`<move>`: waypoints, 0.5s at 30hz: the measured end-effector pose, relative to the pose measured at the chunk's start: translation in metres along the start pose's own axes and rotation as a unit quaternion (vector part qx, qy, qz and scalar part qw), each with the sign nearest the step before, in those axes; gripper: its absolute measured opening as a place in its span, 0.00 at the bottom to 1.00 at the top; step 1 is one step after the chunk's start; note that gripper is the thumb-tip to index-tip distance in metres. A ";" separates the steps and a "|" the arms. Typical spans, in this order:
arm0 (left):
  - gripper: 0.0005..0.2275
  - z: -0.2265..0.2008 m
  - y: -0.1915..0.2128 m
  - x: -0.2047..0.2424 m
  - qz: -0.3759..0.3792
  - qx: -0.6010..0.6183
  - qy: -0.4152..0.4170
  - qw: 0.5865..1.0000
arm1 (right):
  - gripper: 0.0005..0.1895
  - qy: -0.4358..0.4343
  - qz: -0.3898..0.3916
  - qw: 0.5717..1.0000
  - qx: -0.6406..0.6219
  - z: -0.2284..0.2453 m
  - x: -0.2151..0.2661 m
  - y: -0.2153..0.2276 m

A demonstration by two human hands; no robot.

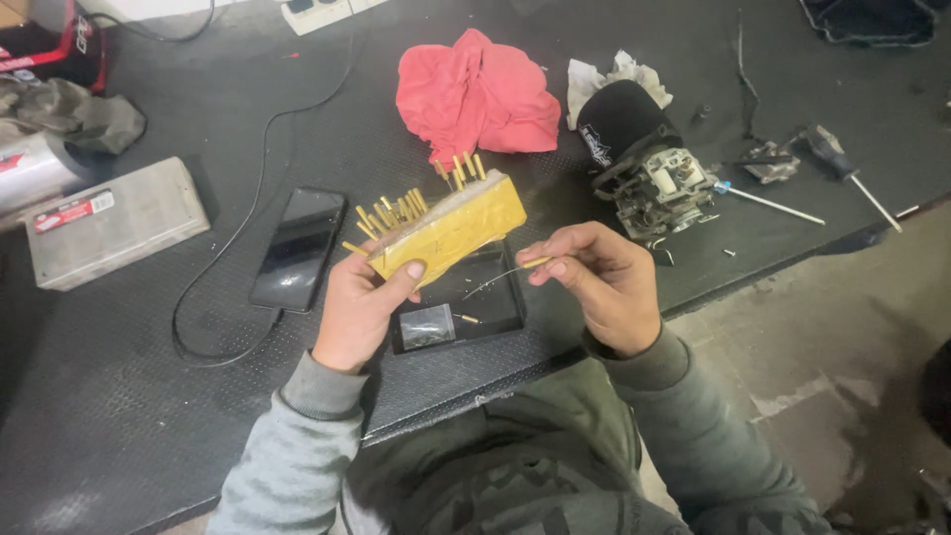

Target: The person works on a disassembled carburetor on a black workbench. They use a screwdriver to adjust internal components, then open a plastic case containing brass jets. They select a jet and insert it into the carburetor body.

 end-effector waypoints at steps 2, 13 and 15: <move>0.21 0.001 0.002 0.000 -0.009 -0.020 -0.004 1.000 | 0.04 0.002 0.003 1.000 -0.007 -0.002 0.001 -0.001; 0.20 0.002 0.001 0.001 -0.006 -0.079 -0.020 0.997 | 0.04 -0.002 0.024 1.000 0.001 0.005 0.001 -0.006; 0.20 0.002 0.000 0.002 -0.002 -0.074 -0.021 0.997 | 0.05 -0.001 0.031 0.999 0.006 0.008 0.001 -0.010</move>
Point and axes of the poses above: each hand's wrist, its own x-axis away from the middle knuckle, its own y-axis out of the back of the hand, z = x × y, the point moved 9 cm from there along -x, towards the middle knuckle, and after that the axes turned 13 degrees about -x, right-handed, at the moved point
